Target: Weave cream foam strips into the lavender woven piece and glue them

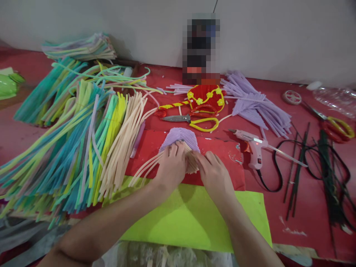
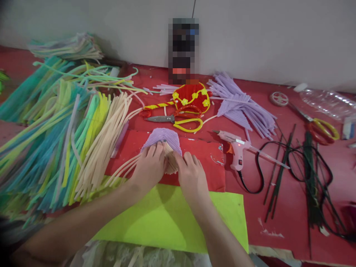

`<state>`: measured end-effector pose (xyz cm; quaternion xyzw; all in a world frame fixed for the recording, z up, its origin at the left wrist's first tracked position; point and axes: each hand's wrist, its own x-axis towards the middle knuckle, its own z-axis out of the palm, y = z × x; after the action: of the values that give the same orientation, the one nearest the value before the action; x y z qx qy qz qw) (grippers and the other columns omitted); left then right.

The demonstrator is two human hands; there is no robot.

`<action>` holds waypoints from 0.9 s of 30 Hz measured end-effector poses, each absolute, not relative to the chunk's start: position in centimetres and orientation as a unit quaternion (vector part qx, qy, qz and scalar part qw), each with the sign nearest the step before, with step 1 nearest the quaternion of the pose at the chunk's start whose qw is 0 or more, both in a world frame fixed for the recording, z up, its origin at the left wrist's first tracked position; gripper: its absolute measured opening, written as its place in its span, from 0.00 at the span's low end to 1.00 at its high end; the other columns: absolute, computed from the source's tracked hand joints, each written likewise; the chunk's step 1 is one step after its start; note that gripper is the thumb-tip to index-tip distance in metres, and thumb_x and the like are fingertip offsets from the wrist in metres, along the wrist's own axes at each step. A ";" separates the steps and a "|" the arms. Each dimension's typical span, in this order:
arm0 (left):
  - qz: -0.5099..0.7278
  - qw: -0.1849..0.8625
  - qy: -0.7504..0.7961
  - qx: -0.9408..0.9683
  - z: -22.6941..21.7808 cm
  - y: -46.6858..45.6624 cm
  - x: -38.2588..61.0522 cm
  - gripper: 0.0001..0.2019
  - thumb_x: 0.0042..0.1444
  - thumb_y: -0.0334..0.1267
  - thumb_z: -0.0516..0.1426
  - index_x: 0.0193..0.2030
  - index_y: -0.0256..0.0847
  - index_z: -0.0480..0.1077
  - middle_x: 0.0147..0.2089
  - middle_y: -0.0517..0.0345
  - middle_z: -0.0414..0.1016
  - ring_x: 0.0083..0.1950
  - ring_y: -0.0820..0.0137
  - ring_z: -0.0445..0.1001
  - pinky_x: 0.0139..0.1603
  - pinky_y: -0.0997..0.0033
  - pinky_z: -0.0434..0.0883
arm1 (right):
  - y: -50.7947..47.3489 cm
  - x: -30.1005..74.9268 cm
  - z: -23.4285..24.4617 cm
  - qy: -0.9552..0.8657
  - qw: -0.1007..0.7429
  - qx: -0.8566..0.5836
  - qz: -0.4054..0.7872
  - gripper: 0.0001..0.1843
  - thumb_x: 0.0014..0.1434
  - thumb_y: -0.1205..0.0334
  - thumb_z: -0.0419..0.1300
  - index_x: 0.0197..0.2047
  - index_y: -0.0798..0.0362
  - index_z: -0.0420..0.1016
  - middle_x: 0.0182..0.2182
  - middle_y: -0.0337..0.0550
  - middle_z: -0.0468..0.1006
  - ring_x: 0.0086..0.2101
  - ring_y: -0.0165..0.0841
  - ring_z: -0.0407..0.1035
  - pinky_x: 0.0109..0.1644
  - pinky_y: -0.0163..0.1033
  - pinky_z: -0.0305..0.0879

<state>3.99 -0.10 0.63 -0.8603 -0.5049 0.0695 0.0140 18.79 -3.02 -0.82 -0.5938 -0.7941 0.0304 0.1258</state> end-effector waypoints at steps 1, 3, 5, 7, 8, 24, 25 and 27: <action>0.069 0.013 -0.505 -0.860 0.6 -0.1 4.0 0.24 0.64 0.28 0.42 0.64 0.21 0.57 0.60 0.34 0.66 0.58 0.55 0.65 0.53 0.56 0.66 | -3.0 18.8 -0.8 -0.795 0.125 -0.593 0.027 0.19 0.63 0.73 0.46 0.53 0.55 0.71 0.32 0.46 0.67 0.33 0.37 0.63 0.38 0.41 0.63; 0.069 0.013 -0.505 -0.860 0.7 -0.1 4.0 0.24 0.63 0.27 0.42 0.65 0.21 0.57 0.60 0.34 0.65 0.58 0.55 0.64 0.53 0.57 0.66 | -3.1 18.7 -0.7 -0.796 0.121 -0.593 0.018 0.20 0.62 0.74 0.46 0.53 0.56 0.71 0.33 0.47 0.67 0.33 0.37 0.62 0.38 0.41 0.63; 0.071 0.015 -0.504 -0.861 0.7 -0.1 4.0 0.24 0.62 0.27 0.41 0.65 0.20 0.57 0.60 0.34 0.66 0.57 0.55 0.65 0.53 0.57 0.66 | -3.2 18.6 -0.7 -0.795 0.117 -0.595 0.010 0.21 0.61 0.74 0.46 0.54 0.55 0.71 0.33 0.47 0.67 0.33 0.37 0.62 0.38 0.41 0.63; 0.074 0.018 -0.502 -0.861 0.7 -0.1 4.0 0.25 0.62 0.27 0.41 0.65 0.19 0.57 0.60 0.34 0.66 0.57 0.55 0.65 0.53 0.57 0.66 | -3.2 18.5 -0.7 -0.795 0.116 -0.596 0.010 0.21 0.61 0.74 0.46 0.53 0.54 0.71 0.32 0.46 0.67 0.32 0.37 0.62 0.38 0.41 0.63; 0.075 0.019 -0.501 -0.862 0.7 -0.1 4.0 0.25 0.62 0.27 0.42 0.65 0.19 0.57 0.60 0.34 0.66 0.57 0.55 0.65 0.53 0.57 0.66 | -3.2 18.4 -0.6 -0.795 0.114 -0.596 0.011 0.21 0.61 0.74 0.46 0.53 0.54 0.71 0.32 0.46 0.67 0.32 0.37 0.62 0.38 0.41 0.63; 0.077 0.020 -0.501 -0.862 0.6 -0.1 4.0 0.24 0.63 0.28 0.42 0.64 0.18 0.57 0.60 0.33 0.65 0.57 0.55 0.65 0.54 0.57 0.66 | -3.1 18.6 -0.9 -0.784 0.135 -0.605 0.030 0.19 0.61 0.75 0.46 0.51 0.55 0.70 0.34 0.46 0.69 0.33 0.37 0.63 0.39 0.41 0.63; 0.078 0.018 -0.502 -0.861 0.6 -0.1 4.0 0.24 0.63 0.28 0.42 0.64 0.18 0.57 0.60 0.33 0.65 0.57 0.54 0.65 0.54 0.57 0.66 | -3.1 18.6 -0.9 -0.785 0.134 -0.604 0.031 0.19 0.62 0.75 0.46 0.51 0.55 0.70 0.34 0.46 0.69 0.33 0.37 0.63 0.39 0.41 0.63; 0.078 0.017 -0.502 -0.861 0.6 -0.1 4.0 0.24 0.63 0.28 0.42 0.64 0.18 0.57 0.60 0.33 0.65 0.57 0.54 0.65 0.54 0.56 0.66 | -3.1 18.7 -0.9 -0.787 0.134 -0.601 0.034 0.19 0.62 0.75 0.46 0.51 0.54 0.70 0.33 0.46 0.69 0.33 0.37 0.63 0.39 0.41 0.63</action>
<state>3.95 -0.07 0.59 -0.8611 -0.5021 0.0784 0.0168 18.65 -3.07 -0.93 -0.6013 -0.7870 0.0339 0.1339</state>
